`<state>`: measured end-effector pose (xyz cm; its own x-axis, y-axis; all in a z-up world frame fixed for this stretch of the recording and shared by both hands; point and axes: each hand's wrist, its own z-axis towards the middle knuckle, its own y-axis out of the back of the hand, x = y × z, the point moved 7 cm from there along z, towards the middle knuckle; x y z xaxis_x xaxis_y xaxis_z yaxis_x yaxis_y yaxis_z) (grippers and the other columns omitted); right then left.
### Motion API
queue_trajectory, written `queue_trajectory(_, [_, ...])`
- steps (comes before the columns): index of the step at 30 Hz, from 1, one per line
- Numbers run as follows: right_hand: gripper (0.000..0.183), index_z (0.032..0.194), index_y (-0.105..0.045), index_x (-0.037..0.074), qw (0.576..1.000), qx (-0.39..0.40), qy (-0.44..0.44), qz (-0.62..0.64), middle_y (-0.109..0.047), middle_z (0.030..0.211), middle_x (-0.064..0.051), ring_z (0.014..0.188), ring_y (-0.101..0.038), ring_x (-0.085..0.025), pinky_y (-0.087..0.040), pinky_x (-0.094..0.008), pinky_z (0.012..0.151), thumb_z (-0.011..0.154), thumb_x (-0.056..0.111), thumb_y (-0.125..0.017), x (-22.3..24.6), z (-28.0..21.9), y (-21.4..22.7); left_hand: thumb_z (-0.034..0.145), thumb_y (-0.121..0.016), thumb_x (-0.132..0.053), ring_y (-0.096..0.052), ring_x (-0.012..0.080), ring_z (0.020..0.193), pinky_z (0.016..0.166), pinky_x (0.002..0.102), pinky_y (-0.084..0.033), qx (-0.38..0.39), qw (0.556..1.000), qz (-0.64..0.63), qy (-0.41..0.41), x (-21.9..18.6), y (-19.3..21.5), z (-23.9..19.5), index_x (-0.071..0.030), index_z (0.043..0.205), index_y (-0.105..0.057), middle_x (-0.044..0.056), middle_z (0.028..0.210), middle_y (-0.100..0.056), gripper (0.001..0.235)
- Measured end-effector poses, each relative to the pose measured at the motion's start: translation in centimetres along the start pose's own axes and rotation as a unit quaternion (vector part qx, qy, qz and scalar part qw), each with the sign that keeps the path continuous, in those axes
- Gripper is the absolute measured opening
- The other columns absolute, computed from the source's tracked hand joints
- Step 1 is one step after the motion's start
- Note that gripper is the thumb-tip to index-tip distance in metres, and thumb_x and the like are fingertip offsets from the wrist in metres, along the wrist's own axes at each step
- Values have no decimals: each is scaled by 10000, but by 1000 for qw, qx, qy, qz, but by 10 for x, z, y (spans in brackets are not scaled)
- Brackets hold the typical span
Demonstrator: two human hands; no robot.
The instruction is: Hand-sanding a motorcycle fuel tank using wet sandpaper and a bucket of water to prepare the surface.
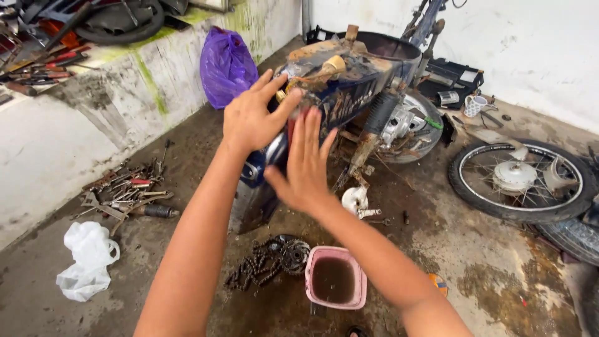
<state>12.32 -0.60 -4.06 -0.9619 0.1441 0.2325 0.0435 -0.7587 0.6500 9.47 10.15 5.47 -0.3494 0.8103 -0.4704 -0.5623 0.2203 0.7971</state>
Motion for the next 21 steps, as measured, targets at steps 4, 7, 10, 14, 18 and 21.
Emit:
queue_trajectory(4, [957,1636,111,134,981,22,-143,133,202,1712,-100,1610,186,-302,225,-672,1199,936,774,-16,-16,35,25,962,-276,-660,-513,292,1376,1026,497,-440,-29,999,-45,2,8,1,-1,-227,1479,-562,83,1584,-444,733])
queue_trajectory(7, [1073,1588,196,20,989,-13,-122,83,262,1675,-166,1592,198,-340,148,-632,1281,884,825,105,7,10,15,989,-237,-620,-477,223,1412,1018,461,-422,-46,996,-71,2,12,1,-1,-302,1434,-606,44,1554,-494,660])
queue_trajectory(10, [1043,1576,238,29,999,-2,-36,39,307,1654,-159,1577,233,-328,184,-635,1283,923,825,73,6,11,6,1003,-249,-602,-535,238,1366,919,455,-491,-54,996,-69,-4,13,1,-2,-298,1437,-605,52,1549,-504,639])
queue_trajectory(14, [1086,1611,142,54,979,-8,-178,101,234,1687,-133,1598,174,-318,161,-616,1270,848,826,136,-6,33,25,1000,-283,-597,-512,238,1380,1009,476,-433,-67,995,-71,5,16,0,-4,-312,1416,-622,24,1529,-527,607])
queue_trajectory(18, [1014,1617,95,-16,996,-25,-1,89,140,1697,-252,1611,134,-415,130,-654,1289,988,751,-115,34,-24,4,1018,-286,-596,-580,256,1317,907,451,-517,-90,994,-60,-26,14,2,-2,-264,1406,-645,66,1509,-547,624])
queue_trajectory(21, [1084,1619,130,55,990,-32,-118,72,210,1699,-140,1612,144,-318,152,-627,1288,867,834,150,-3,26,16,1000,-264,-593,-533,247,1363,969,466,-469,-66,996,-65,5,16,0,-2,-306,1420,-622,15,1537,-518,622])
